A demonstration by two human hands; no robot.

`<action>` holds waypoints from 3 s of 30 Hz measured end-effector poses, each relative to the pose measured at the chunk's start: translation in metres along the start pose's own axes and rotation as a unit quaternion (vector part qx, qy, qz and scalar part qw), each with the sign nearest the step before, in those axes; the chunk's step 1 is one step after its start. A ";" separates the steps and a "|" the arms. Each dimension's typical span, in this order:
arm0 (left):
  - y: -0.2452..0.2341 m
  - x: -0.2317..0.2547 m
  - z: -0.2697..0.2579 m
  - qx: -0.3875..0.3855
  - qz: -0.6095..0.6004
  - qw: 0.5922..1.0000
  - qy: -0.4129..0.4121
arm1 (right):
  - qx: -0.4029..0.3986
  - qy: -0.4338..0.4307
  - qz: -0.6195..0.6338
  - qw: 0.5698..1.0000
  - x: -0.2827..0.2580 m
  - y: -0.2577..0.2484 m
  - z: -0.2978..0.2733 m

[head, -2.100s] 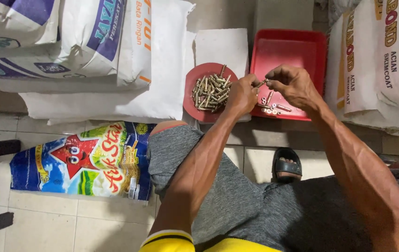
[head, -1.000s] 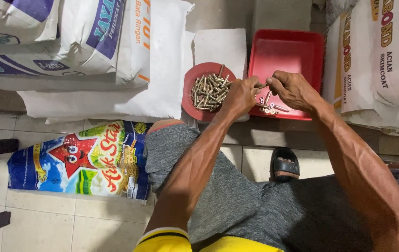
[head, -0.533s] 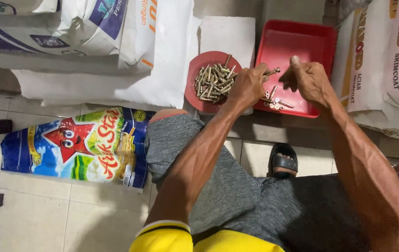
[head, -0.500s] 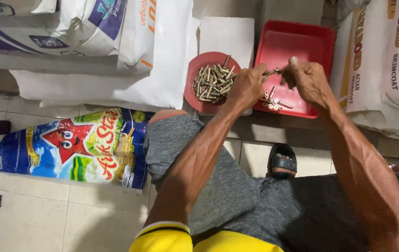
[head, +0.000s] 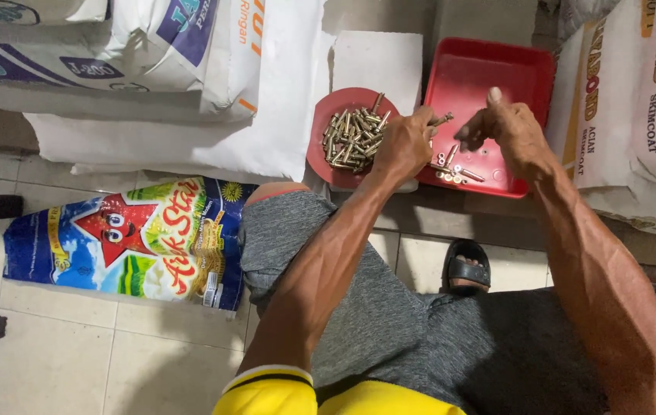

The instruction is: Assembling washers onto bolts by hand in a storage area.

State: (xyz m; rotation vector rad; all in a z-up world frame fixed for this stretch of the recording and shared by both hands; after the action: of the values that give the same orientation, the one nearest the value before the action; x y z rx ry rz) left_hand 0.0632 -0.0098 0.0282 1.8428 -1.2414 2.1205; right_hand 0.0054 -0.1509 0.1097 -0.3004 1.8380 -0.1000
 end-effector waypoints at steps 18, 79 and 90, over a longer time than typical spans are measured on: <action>-0.044 0.001 -0.034 0.169 0.032 0.979 -0.105 | -0.140 0.293 -0.477 0.817 0.202 -0.051 0.027; -0.014 -0.001 -0.020 0.003 -0.321 0.942 -0.102 | 0.072 -0.057 -0.010 0.996 0.047 -0.037 0.013; -0.018 0.000 -0.028 0.019 -0.346 0.933 -0.099 | -0.006 -0.108 -0.393 0.913 0.180 0.005 0.056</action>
State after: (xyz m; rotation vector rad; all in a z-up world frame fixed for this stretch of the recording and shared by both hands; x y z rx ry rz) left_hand 0.0505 0.0187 0.0389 2.1250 -0.4421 1.6041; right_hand 0.0115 -0.1873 -0.0757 -1.0088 1.4035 -0.5871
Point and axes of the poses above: each hand's wrist, its own z-axis towards the middle knuckle, its own y-axis out of the palm, x = y × z, the point moved 7 cm from there along z, towards the middle knuckle, and after that the axes turned 13 degrees about -x, right-handed, at the moved point
